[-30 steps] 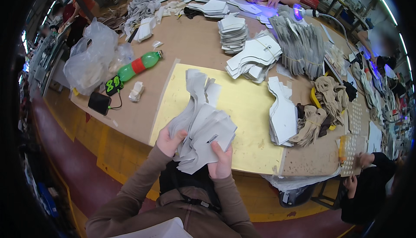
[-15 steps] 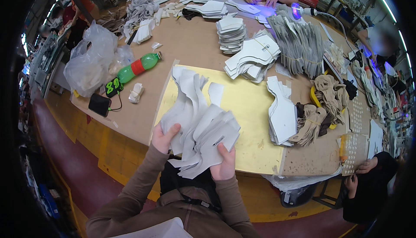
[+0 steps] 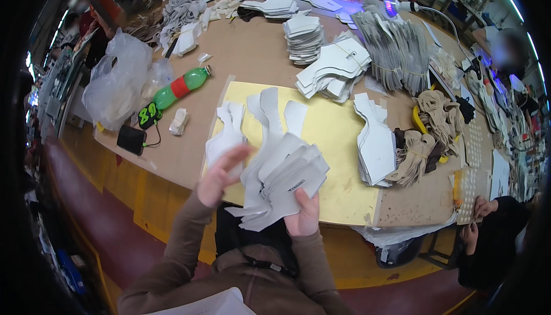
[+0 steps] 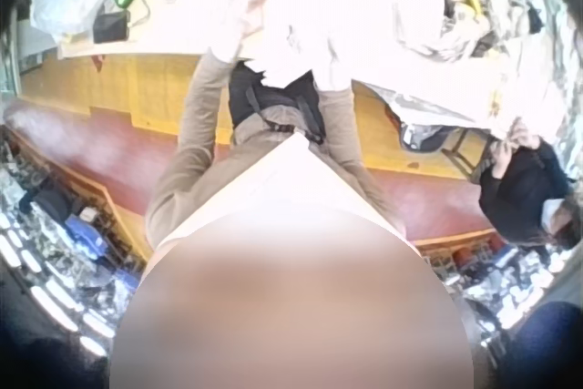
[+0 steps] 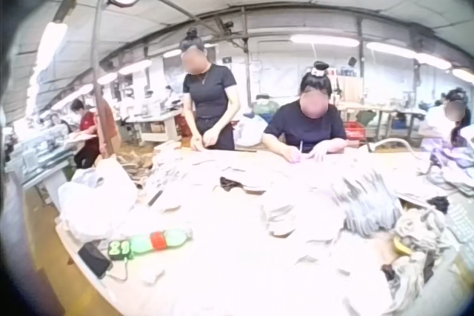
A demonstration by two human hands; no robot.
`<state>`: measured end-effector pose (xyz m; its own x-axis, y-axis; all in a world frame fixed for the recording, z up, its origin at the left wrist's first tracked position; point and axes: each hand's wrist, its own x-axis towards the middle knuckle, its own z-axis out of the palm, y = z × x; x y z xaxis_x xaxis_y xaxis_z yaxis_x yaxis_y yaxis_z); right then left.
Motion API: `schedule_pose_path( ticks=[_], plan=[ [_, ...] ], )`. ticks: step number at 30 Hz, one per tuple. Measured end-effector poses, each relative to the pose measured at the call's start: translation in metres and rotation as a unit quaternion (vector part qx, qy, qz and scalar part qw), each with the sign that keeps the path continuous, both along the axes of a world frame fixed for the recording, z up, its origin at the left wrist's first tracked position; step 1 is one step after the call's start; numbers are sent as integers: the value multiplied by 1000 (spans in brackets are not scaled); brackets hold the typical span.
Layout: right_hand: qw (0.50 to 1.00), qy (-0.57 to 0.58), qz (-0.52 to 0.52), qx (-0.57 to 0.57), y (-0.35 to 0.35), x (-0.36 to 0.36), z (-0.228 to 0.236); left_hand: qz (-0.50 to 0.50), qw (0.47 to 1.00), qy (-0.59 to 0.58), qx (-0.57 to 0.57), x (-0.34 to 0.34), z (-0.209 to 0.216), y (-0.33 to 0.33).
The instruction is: The person applies small rectangular labels to white paper cutouts on a work table. They pick up each cutout, place a label, smooth it down, and set the piece aside. The person repeats this process for multiple items and then stacks the finished pieces.
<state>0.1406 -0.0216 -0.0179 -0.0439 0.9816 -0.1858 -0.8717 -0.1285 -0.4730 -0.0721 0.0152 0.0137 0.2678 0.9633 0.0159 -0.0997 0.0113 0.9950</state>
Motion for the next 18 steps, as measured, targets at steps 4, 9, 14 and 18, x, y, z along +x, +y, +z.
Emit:
schedule_pose_path(
  ticks=[4,9,14,18],
  plan=[
    [995,-69,-43,62,-2,-7,-9,-9,978,-152,-139,43,0,-17],
    [989,-71,-131,18,-1,-1,-5,127,980,-106,-114,39,-7,-14],
    [990,-75,-108,-48,14,8,8,197,954,-209,-86,8,3,-2],
    [988,-123,-56,-77,17,-3,11,107,988,-80,-80,17,3,-12]
  ],
)
